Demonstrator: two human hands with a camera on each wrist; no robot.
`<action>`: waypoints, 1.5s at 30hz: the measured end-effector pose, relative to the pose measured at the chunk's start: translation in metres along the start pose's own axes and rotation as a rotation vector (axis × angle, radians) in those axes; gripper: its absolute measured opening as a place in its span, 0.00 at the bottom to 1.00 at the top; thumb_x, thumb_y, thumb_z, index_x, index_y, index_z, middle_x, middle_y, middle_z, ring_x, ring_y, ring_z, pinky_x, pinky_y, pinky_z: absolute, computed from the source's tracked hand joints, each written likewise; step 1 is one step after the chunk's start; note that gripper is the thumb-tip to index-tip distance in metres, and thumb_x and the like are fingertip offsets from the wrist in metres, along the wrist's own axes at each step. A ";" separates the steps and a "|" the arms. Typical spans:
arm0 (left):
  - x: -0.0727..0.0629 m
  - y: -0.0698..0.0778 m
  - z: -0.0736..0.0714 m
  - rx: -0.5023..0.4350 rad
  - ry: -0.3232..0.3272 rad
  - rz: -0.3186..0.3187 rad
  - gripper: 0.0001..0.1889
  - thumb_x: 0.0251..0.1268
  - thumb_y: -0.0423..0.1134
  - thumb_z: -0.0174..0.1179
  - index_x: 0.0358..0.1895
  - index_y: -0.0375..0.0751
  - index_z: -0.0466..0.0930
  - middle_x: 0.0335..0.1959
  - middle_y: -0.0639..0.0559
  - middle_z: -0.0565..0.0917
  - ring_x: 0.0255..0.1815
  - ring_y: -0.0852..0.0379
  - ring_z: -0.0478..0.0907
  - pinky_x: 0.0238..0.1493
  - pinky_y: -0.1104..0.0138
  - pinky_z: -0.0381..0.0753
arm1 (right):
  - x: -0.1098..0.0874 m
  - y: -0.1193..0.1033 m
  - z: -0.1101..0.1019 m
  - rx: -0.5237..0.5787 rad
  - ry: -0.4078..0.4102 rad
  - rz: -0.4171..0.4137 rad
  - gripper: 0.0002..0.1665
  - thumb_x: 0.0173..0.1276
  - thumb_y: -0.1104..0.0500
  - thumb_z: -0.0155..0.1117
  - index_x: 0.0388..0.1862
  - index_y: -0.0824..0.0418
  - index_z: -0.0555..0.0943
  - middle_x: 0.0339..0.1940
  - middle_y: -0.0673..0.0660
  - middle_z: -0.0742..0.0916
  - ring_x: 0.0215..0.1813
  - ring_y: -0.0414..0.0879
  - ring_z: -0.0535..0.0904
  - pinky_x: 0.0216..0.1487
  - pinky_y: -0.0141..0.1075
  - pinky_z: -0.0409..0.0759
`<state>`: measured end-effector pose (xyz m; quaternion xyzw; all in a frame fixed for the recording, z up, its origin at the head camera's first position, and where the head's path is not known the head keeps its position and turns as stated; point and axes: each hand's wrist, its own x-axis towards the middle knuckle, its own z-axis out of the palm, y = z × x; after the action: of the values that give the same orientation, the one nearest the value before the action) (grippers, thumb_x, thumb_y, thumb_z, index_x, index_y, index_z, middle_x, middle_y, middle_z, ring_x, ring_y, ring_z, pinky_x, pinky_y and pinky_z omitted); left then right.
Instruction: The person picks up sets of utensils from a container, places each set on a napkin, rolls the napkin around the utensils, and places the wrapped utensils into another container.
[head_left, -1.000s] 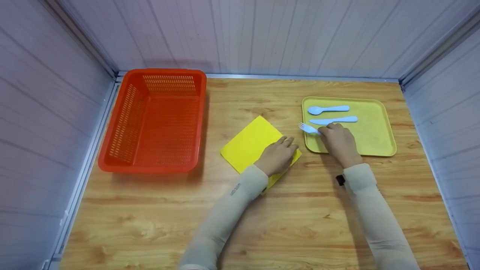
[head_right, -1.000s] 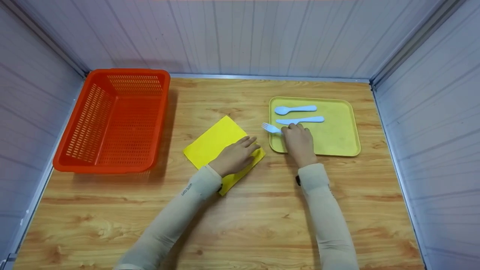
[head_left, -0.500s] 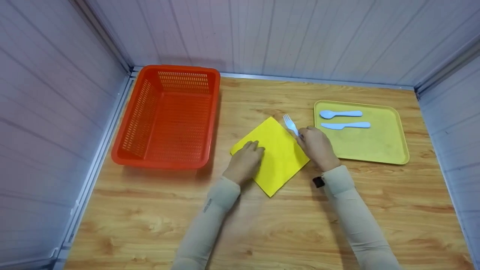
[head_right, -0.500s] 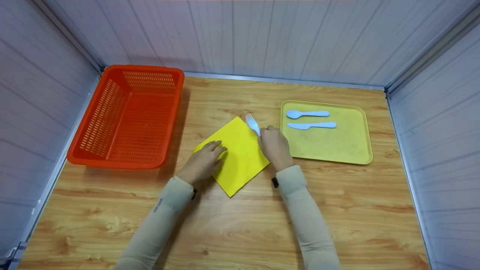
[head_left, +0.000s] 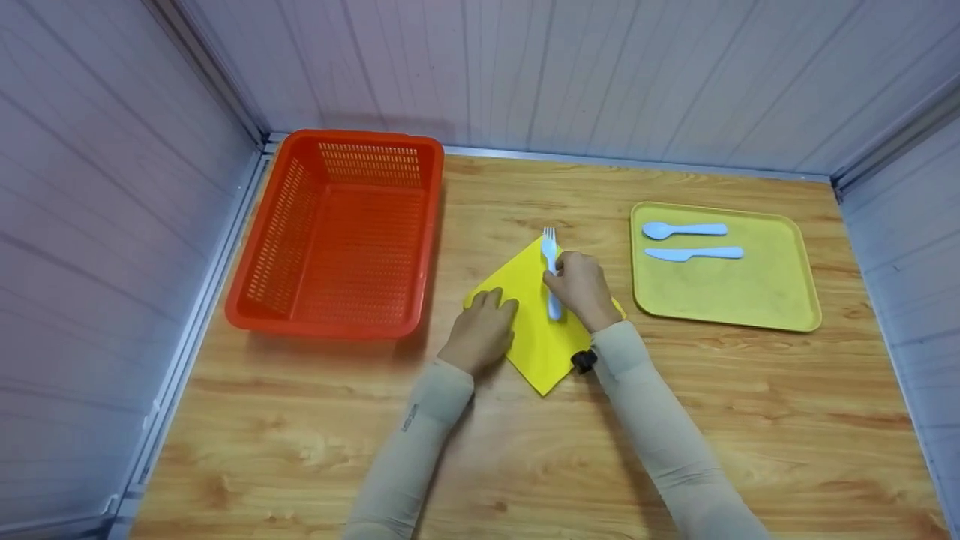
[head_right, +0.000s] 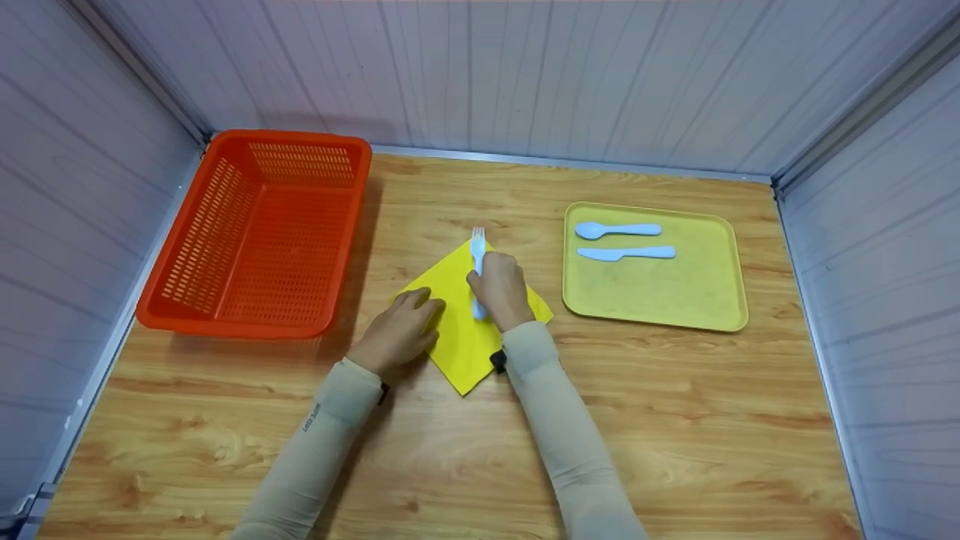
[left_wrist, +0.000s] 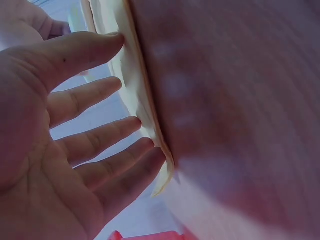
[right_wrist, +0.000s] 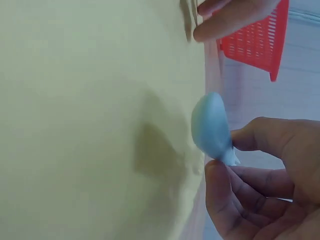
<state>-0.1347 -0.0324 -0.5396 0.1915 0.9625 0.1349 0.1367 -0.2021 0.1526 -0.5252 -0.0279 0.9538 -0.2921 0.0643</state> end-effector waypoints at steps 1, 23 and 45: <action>0.000 0.000 0.000 0.001 -0.001 0.002 0.23 0.74 0.40 0.56 0.69 0.40 0.72 0.72 0.34 0.65 0.71 0.37 0.62 0.63 0.47 0.73 | 0.001 -0.002 0.003 0.009 -0.001 0.004 0.12 0.66 0.61 0.60 0.36 0.70 0.85 0.27 0.59 0.85 0.23 0.44 0.76 0.23 0.33 0.74; -0.002 -0.001 0.007 0.039 0.094 0.062 0.20 0.70 0.38 0.58 0.63 0.38 0.76 0.68 0.33 0.70 0.66 0.35 0.67 0.61 0.47 0.74 | 0.009 -0.019 0.032 0.039 0.006 0.069 0.13 0.69 0.62 0.61 0.23 0.63 0.75 0.18 0.52 0.75 0.19 0.43 0.74 0.19 0.33 0.73; -0.004 -0.002 0.005 0.023 0.015 0.023 0.24 0.72 0.41 0.58 0.68 0.40 0.73 0.72 0.34 0.65 0.72 0.35 0.62 0.65 0.48 0.70 | 0.009 -0.017 0.034 0.059 0.017 0.021 0.15 0.70 0.60 0.63 0.23 0.63 0.75 0.17 0.51 0.76 0.18 0.42 0.74 0.18 0.32 0.72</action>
<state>-0.1308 -0.0348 -0.5438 0.2031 0.9627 0.1268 0.1258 -0.2058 0.1187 -0.5440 -0.0133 0.9456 -0.3194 0.0600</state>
